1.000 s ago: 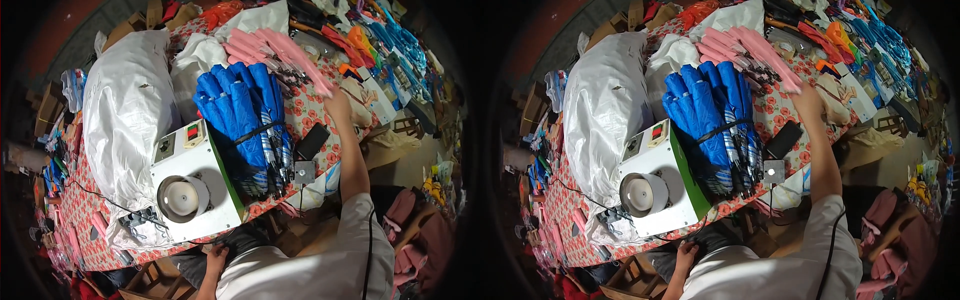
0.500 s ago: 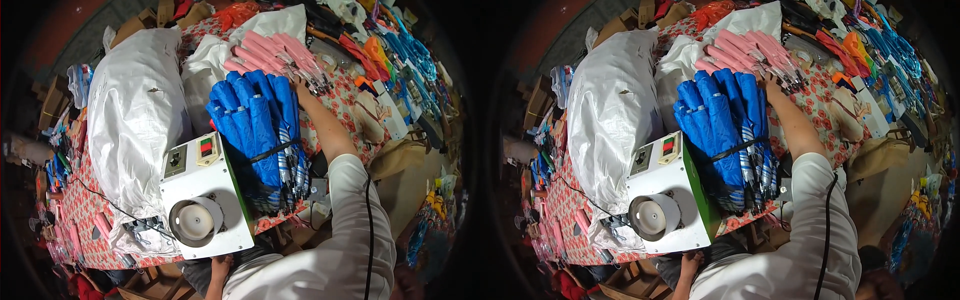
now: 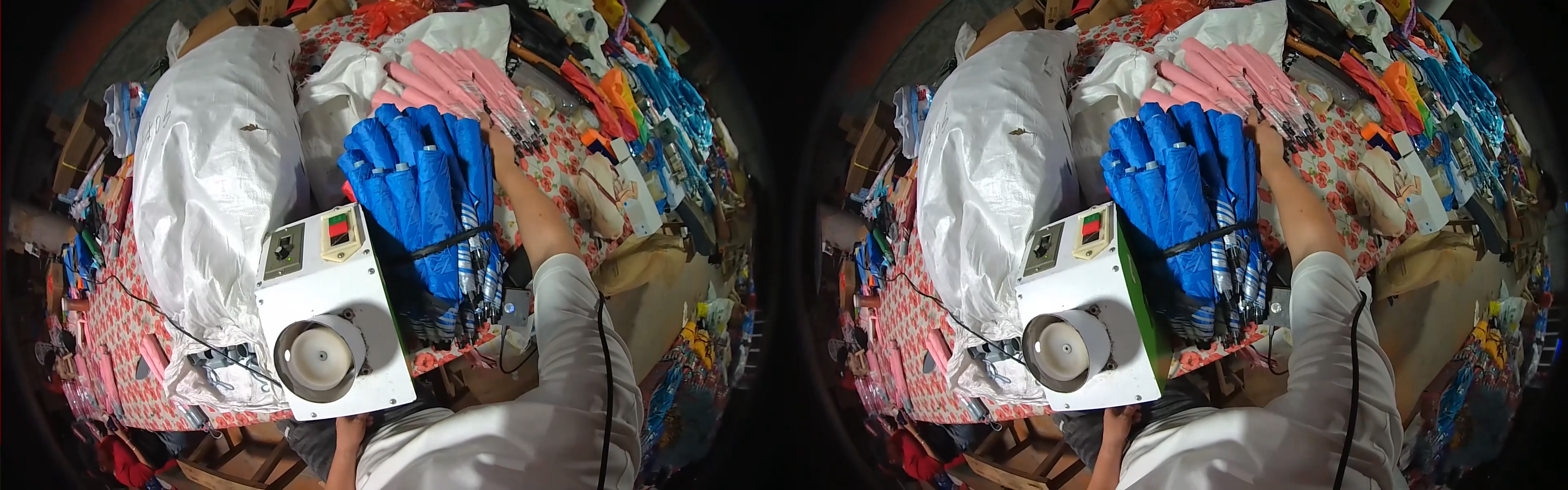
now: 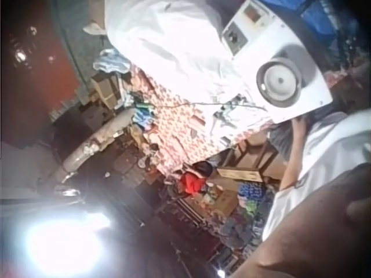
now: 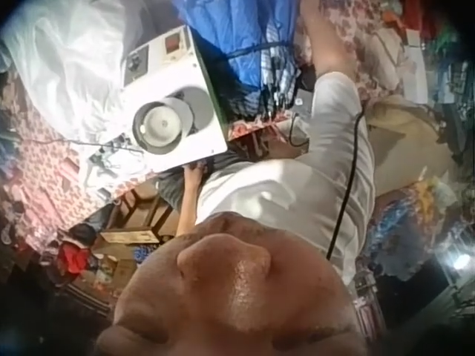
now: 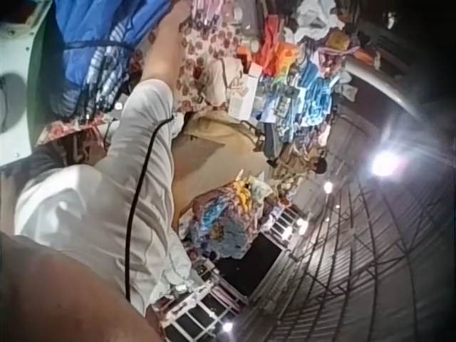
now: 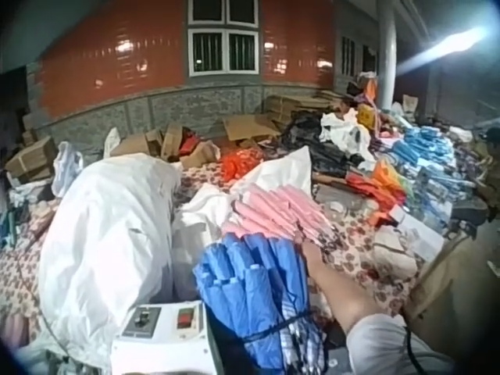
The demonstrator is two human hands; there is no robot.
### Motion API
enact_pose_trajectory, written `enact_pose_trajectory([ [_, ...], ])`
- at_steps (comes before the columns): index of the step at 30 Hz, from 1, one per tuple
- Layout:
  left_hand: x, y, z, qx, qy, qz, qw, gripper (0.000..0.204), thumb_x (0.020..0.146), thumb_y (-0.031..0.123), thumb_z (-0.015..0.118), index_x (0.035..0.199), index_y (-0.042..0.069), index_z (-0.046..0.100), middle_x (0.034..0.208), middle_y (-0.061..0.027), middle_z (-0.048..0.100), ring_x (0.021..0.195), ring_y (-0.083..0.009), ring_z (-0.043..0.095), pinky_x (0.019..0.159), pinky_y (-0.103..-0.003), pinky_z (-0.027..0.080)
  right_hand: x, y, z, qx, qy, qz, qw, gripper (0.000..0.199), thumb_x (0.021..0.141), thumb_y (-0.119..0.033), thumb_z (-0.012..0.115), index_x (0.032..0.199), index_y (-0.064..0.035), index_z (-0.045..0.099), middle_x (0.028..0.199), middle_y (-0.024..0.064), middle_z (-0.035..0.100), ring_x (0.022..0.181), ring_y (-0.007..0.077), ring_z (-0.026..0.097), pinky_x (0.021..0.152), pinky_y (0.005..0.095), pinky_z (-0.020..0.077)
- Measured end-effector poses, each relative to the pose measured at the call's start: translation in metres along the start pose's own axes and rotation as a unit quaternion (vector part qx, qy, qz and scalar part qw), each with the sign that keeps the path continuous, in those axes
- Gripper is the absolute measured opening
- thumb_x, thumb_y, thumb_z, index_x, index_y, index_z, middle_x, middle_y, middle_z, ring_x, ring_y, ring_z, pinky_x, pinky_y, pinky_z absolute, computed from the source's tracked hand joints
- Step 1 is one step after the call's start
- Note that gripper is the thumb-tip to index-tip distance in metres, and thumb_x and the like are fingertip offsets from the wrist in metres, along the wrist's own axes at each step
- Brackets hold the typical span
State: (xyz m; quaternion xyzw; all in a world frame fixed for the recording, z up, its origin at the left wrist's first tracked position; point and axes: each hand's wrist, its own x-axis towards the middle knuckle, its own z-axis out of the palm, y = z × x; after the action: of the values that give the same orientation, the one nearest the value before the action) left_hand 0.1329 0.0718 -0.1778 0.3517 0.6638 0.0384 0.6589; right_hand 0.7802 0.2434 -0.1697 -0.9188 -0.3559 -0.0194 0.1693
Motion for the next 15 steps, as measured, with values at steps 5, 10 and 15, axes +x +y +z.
enact_pose_trajectory([
  [5, 0.007, -0.009, -0.005, 0.003, -0.024, 0.015, 1.000, 0.014, 0.088, 0.007, 0.058, 0.095, -0.005, 0.060, 0.083, -0.0122, 0.063, 0.062, -0.0186, 0.057, 0.059, -0.027, 0.050, -0.014, 0.011, -0.046, -0.052, 0.072, -0.048, 0.995, 0.049, 0.084, -0.029, 0.053, 0.128, -0.0124, 0.043, 0.092, 0.0230, 0.063, 0.076, 0.0438, 0.062, 0.070, 0.0500, 0.0495],
  [10, 0.026, -0.025, -0.015, 0.073, -0.020, 0.055, 0.996, 0.016, 0.088, 0.010, 0.059, 0.093, -0.005, 0.062, 0.082, -0.0111, 0.063, 0.061, -0.0184, 0.058, 0.058, -0.026, 0.050, -0.070, 0.047, -0.126, 0.005, 0.079, -0.005, 0.997, 0.062, 0.071, -0.031, 0.067, 0.127, -0.0101, 0.049, 0.096, 0.0217, 0.065, 0.080, 0.0430, 0.061, 0.069, 0.0469, 0.0488],
  [15, 0.025, -0.025, -0.014, 0.186, 0.004, 0.140, 0.973, 0.020, 0.087, 0.013, 0.060, 0.096, -0.005, 0.062, 0.081, -0.0105, 0.063, 0.058, -0.0170, 0.057, 0.055, -0.026, 0.049, -0.176, 0.128, -0.168, 0.045, 0.113, -0.004, 0.993, 0.065, 0.073, -0.021, 0.070, 0.132, -0.0140, 0.046, 0.101, 0.0176, 0.066, 0.085, 0.0383, 0.063, 0.070, 0.0439, 0.0486],
])
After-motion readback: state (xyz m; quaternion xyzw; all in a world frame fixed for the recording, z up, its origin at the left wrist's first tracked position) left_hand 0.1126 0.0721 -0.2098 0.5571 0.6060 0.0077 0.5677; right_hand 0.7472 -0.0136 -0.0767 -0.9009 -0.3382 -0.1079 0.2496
